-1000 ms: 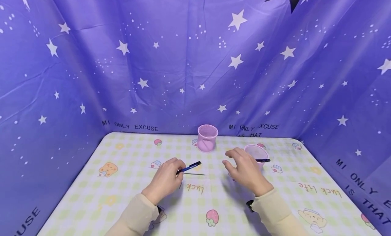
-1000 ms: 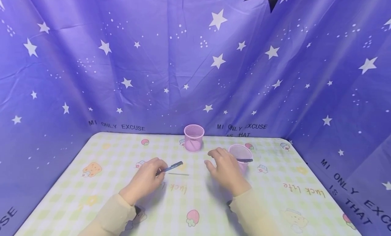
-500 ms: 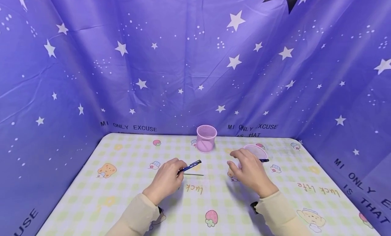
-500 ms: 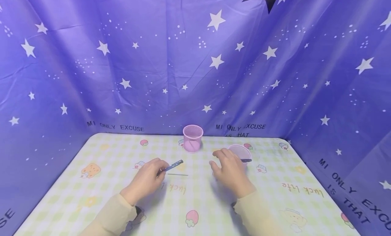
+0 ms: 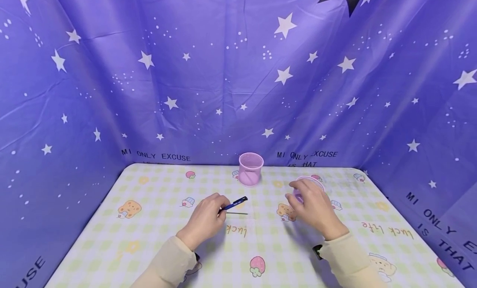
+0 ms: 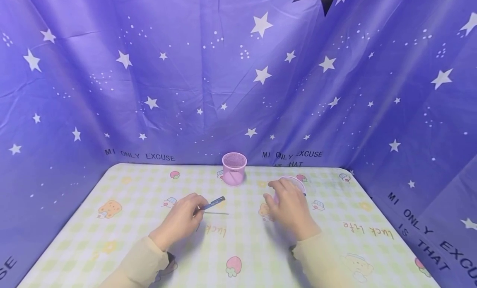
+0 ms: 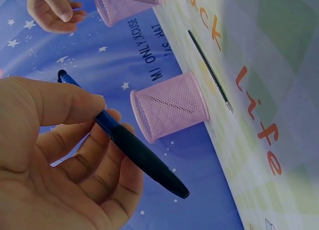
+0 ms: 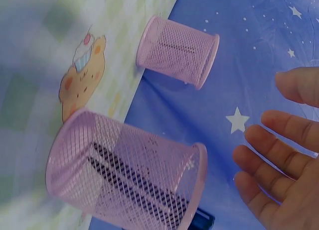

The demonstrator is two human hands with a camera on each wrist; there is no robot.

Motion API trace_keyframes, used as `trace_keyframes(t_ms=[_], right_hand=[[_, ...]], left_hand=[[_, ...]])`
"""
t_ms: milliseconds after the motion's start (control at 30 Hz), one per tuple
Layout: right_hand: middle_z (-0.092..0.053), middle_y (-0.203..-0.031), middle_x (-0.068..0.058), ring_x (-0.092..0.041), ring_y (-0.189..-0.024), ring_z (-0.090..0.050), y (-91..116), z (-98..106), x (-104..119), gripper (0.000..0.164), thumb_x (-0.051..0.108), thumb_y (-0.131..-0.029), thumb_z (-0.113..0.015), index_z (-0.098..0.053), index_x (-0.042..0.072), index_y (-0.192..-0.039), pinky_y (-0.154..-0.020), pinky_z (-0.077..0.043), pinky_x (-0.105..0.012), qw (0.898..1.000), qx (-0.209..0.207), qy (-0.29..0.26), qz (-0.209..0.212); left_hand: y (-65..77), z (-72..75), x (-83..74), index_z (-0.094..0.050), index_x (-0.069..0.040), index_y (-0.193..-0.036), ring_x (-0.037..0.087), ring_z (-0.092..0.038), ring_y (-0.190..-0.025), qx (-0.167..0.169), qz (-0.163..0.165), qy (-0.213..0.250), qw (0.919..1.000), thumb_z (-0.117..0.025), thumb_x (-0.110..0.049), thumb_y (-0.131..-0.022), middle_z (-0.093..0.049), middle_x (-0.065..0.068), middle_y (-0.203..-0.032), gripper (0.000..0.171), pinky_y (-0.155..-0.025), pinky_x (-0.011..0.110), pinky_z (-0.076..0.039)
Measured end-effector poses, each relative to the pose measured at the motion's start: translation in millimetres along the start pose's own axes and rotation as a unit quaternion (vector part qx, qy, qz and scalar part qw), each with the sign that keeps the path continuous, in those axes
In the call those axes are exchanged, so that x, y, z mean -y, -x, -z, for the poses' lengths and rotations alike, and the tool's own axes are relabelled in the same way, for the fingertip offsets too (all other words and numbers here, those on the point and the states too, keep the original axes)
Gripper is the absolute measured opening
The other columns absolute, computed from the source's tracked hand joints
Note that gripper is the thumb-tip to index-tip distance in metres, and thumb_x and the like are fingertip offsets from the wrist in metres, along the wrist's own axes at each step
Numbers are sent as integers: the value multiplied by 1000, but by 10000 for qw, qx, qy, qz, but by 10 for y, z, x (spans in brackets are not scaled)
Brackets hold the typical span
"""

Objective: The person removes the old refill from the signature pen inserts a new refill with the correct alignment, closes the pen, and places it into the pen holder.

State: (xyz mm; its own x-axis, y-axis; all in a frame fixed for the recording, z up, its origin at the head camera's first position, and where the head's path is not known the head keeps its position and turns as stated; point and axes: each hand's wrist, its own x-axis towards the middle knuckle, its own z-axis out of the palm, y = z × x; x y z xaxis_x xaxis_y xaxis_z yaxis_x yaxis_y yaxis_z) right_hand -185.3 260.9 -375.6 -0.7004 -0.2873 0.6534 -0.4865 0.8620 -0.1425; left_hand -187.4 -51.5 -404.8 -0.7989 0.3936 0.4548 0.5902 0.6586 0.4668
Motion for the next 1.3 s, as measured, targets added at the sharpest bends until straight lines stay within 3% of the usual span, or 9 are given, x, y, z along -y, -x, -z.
trace_keyframes(t_ms=[133,333,733,1300], right_hand=[[-65,-101,-9,-28,-91,-61,4,31,-61,30,18,-77,-73,-66,3,-102,-79,-47,-46,9998,-172,25,121],[-63,-96,-8,-24,-80,-57,21,98,-115,28,17,-74,-74,-66,6,-99,-68,-45,-43,9993,-284,108,199],[-62,-109,-18,-39,-101,-56,61,186,-218,36,20,-76,-74,-65,2,-106,-84,-43,-54,9993,-168,234,-235],[-60,-109,-17,-40,-97,-56,108,268,-331,47,21,-75,-74,-61,4,-117,-81,-42,-56,9963,-118,438,-726]], left_hand=[[2,-3,1,-67,-12,-90,8,-54,-72,23,49,1,10000,-65,-1,-79,-61,-2,-83,15,-67,29,-47],[1,2,-2,-67,-12,-91,8,-54,-73,63,110,23,9999,-65,-1,-79,-60,-3,-84,16,-68,30,-48],[-16,9,-13,-67,-13,-90,8,-55,-73,103,157,53,9998,-66,-3,-80,-60,-4,-83,14,-69,30,-48],[-46,-8,-40,-65,-14,-88,9,-55,-72,120,156,38,9998,-66,-4,-81,-59,-5,-82,12,-68,29,-48]])
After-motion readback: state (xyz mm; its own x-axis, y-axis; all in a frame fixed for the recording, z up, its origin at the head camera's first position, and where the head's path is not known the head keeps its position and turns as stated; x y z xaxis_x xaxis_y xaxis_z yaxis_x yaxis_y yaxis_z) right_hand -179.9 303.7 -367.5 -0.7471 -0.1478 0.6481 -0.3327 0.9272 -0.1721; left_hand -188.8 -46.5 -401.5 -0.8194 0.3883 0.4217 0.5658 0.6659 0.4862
